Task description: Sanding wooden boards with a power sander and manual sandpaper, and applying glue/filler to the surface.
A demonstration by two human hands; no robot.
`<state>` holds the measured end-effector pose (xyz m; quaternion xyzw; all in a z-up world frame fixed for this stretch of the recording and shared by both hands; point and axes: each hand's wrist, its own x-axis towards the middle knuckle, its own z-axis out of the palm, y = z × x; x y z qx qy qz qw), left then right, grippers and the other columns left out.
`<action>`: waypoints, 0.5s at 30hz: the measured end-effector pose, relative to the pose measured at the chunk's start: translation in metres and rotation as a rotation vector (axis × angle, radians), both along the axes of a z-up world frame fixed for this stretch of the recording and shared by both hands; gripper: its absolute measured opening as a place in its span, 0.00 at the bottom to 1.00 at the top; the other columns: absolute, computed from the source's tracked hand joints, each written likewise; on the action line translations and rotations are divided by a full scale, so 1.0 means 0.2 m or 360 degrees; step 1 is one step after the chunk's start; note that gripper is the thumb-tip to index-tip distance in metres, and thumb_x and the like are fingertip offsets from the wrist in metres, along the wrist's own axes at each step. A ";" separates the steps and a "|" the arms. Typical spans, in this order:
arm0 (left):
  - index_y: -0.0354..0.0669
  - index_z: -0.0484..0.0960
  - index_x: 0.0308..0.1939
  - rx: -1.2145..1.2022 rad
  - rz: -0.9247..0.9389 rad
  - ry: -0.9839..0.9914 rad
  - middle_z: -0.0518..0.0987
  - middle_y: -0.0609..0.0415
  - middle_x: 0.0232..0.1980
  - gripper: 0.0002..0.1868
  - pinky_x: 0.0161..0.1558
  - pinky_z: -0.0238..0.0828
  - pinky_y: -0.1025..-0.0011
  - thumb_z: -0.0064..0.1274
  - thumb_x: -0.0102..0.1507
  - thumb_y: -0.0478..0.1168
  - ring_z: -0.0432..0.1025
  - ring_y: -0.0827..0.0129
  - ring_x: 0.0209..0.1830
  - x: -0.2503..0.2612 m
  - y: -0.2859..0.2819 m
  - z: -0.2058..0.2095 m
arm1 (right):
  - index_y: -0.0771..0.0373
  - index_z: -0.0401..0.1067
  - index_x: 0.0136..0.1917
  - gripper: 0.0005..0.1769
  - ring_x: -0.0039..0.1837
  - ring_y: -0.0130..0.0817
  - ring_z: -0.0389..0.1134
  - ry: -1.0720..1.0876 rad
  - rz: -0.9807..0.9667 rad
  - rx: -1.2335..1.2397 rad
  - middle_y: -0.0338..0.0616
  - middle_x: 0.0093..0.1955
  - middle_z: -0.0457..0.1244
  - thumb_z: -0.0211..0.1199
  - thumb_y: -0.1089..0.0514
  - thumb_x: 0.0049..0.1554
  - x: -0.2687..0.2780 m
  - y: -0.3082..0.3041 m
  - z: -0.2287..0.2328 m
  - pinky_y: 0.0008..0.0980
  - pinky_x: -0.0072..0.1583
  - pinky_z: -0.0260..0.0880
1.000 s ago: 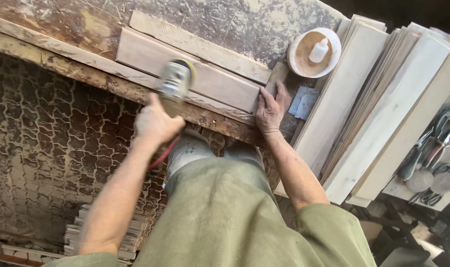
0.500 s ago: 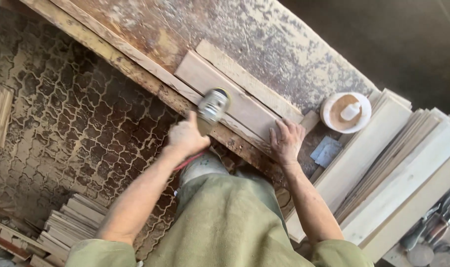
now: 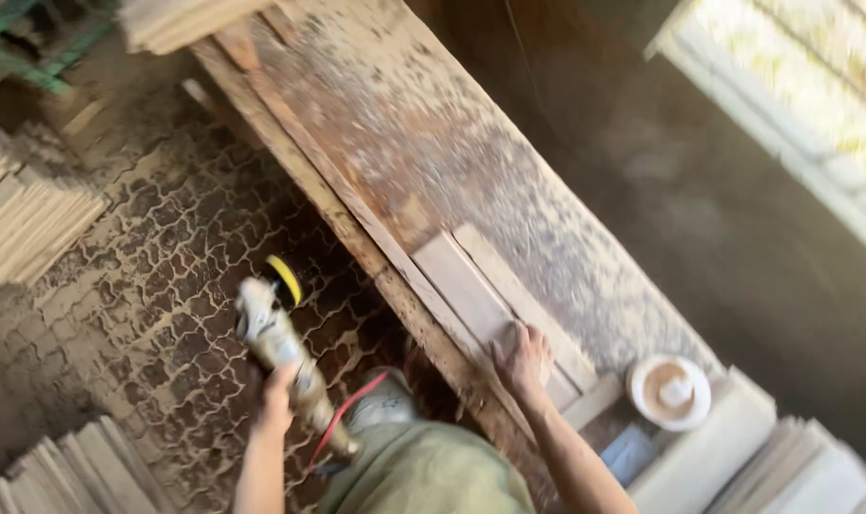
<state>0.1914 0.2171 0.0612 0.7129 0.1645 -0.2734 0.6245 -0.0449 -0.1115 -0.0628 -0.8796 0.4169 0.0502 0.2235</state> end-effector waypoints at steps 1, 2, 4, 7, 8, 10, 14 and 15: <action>0.46 0.51 0.79 -0.0022 0.0068 -0.0008 0.63 0.38 0.73 0.53 0.60 0.65 0.39 0.46 0.48 0.46 0.62 0.43 0.68 -0.04 0.10 0.01 | 0.58 0.63 0.72 0.38 0.64 0.52 0.60 -0.0008 0.0068 -0.0022 0.53 0.64 0.58 0.63 0.39 0.54 0.10 -0.05 0.01 0.54 0.66 0.58; 0.44 0.61 0.70 -0.0330 0.0072 -0.0161 0.71 0.45 0.56 0.44 0.43 0.72 0.51 0.53 0.49 0.44 0.68 0.54 0.50 -0.09 0.19 0.00 | 0.57 0.62 0.73 0.37 0.67 0.49 0.59 0.0083 0.0089 0.0102 0.53 0.67 0.57 0.60 0.37 0.57 0.20 -0.11 0.01 0.52 0.68 0.57; 0.41 0.71 0.60 -0.0631 0.0092 -0.0330 0.79 0.51 0.39 0.34 0.26 0.79 0.62 0.59 0.49 0.43 0.75 0.63 0.31 -0.17 0.33 0.02 | 0.57 0.61 0.74 0.37 0.69 0.47 0.58 0.0175 0.0132 0.0221 0.53 0.70 0.56 0.57 0.36 0.59 0.39 -0.15 -0.02 0.51 0.69 0.56; 0.41 0.72 0.63 -0.0593 0.0186 -0.0551 0.83 0.50 0.43 0.32 0.37 0.79 0.62 0.57 0.54 0.39 0.79 0.61 0.37 -0.16 0.48 0.03 | 0.60 0.59 0.75 0.40 0.74 0.51 0.56 -0.0092 0.0460 0.0129 0.51 0.75 0.55 0.68 0.45 0.55 0.75 -0.17 -0.14 0.55 0.73 0.57; 0.36 0.74 0.59 -0.0530 0.0286 -0.0517 0.83 0.45 0.42 0.28 0.37 0.78 0.61 0.54 0.54 0.36 0.79 0.58 0.37 -0.16 0.53 -0.01 | 0.59 0.58 0.76 0.46 0.76 0.51 0.54 -0.0135 0.0501 0.0100 0.49 0.77 0.54 0.70 0.42 0.50 0.87 -0.18 -0.23 0.54 0.73 0.54; 0.30 0.76 0.54 -0.0490 0.0420 -0.0507 0.82 0.40 0.41 0.24 0.36 0.77 0.60 0.50 0.54 0.34 0.79 0.54 0.36 -0.14 0.58 -0.10 | 0.57 0.57 0.77 0.52 0.77 0.52 0.51 -0.0197 0.0580 0.0046 0.48 0.78 0.52 0.73 0.39 0.46 1.11 -0.20 -0.19 0.54 0.73 0.50; 0.32 0.73 0.62 -0.0388 0.0507 -0.0442 0.81 0.39 0.41 0.32 0.35 0.71 0.62 0.50 0.52 0.32 0.74 0.54 0.32 0.15 0.63 -0.28 | 0.57 0.60 0.73 0.47 0.56 0.29 0.70 0.0166 0.0277 0.0475 0.31 0.50 0.75 0.67 0.33 0.48 1.48 -0.19 -0.04 0.35 0.67 0.56; 0.35 0.70 0.66 -0.0356 0.0479 -0.0456 0.80 0.42 0.41 0.37 0.37 0.68 0.63 0.51 0.50 0.33 0.71 0.57 0.32 0.21 0.65 -0.32 | 0.48 0.57 0.73 0.44 0.54 0.20 0.70 0.0441 0.0311 0.0602 0.25 0.51 0.76 0.59 0.24 0.54 1.53 -0.20 -0.08 0.25 0.64 0.54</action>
